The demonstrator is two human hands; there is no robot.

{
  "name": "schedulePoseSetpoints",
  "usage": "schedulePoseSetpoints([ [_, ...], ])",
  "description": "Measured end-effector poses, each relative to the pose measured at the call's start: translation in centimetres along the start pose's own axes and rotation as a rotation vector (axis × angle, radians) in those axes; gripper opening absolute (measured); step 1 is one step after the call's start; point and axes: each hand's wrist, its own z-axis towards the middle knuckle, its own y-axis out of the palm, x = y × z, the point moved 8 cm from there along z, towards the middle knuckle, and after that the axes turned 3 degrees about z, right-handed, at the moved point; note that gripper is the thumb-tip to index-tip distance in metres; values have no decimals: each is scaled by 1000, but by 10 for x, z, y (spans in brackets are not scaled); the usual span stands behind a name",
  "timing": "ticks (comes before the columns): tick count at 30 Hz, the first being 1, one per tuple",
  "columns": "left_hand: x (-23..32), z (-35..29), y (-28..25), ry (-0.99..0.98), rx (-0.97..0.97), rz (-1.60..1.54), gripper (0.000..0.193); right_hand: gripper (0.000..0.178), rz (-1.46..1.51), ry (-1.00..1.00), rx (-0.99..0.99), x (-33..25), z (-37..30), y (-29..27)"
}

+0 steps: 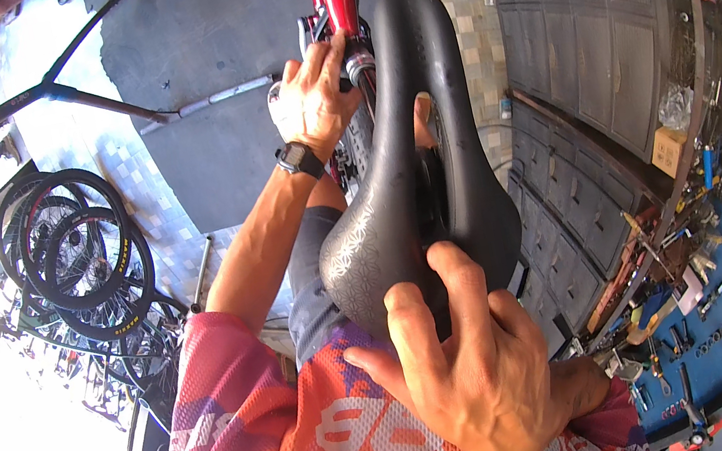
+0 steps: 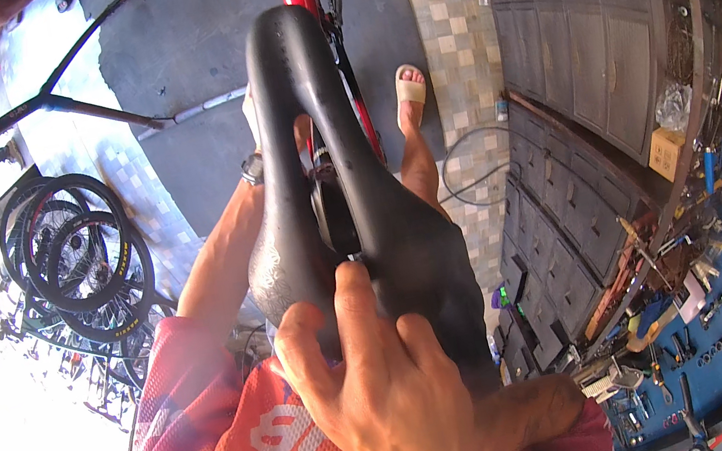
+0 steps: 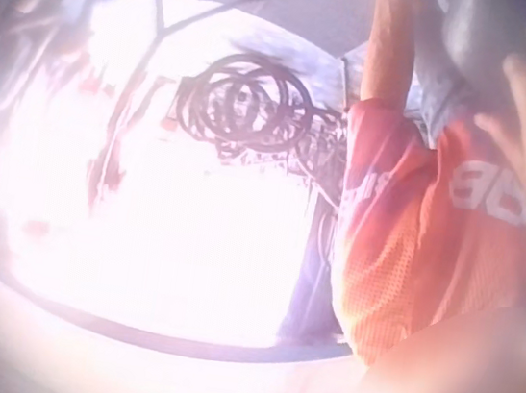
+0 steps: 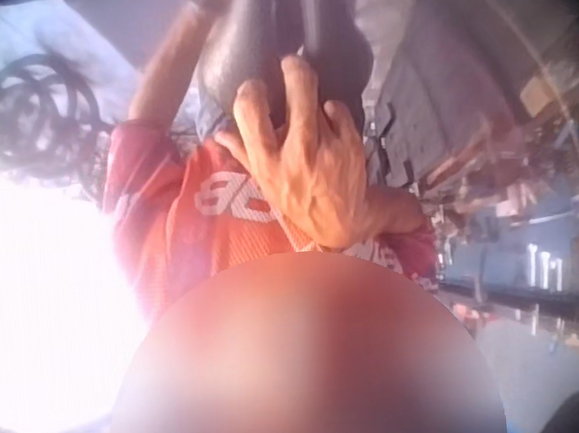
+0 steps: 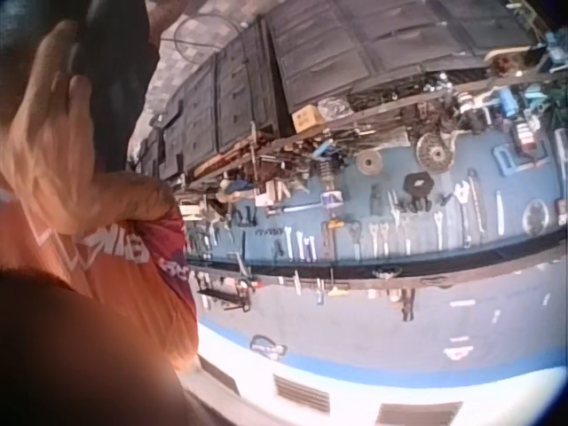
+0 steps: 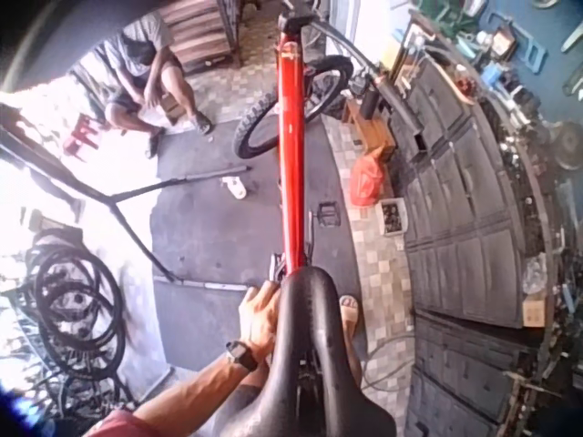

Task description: The person assembles a red bicycle by attaching the handlebar, wiping it with a cloth, installing the saddle, and tightening the seat post clamp. The person uses a screwdriver and a cloth during the process.

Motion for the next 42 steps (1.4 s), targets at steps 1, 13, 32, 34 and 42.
schedulePoseSetpoints([
  [1,-1,-2,4,-14,-28,23,83,60,24,11,-5,0,0,0],
  [13,-82,-61,-46,-756,-273,-573,43,39,-33,-72,-57,-10,-3,1],
  [32,94,-112,-274,-216,-407,-307,72,27,67,-217,120,-22,-3,-2],
  [34,110,-106,-283,-78,-393,-138,72,28,87,-246,138,-20,-2,-5],
  [42,83,-7,-284,144,-213,20,74,25,3,-350,210,-25,-4,-6],
])
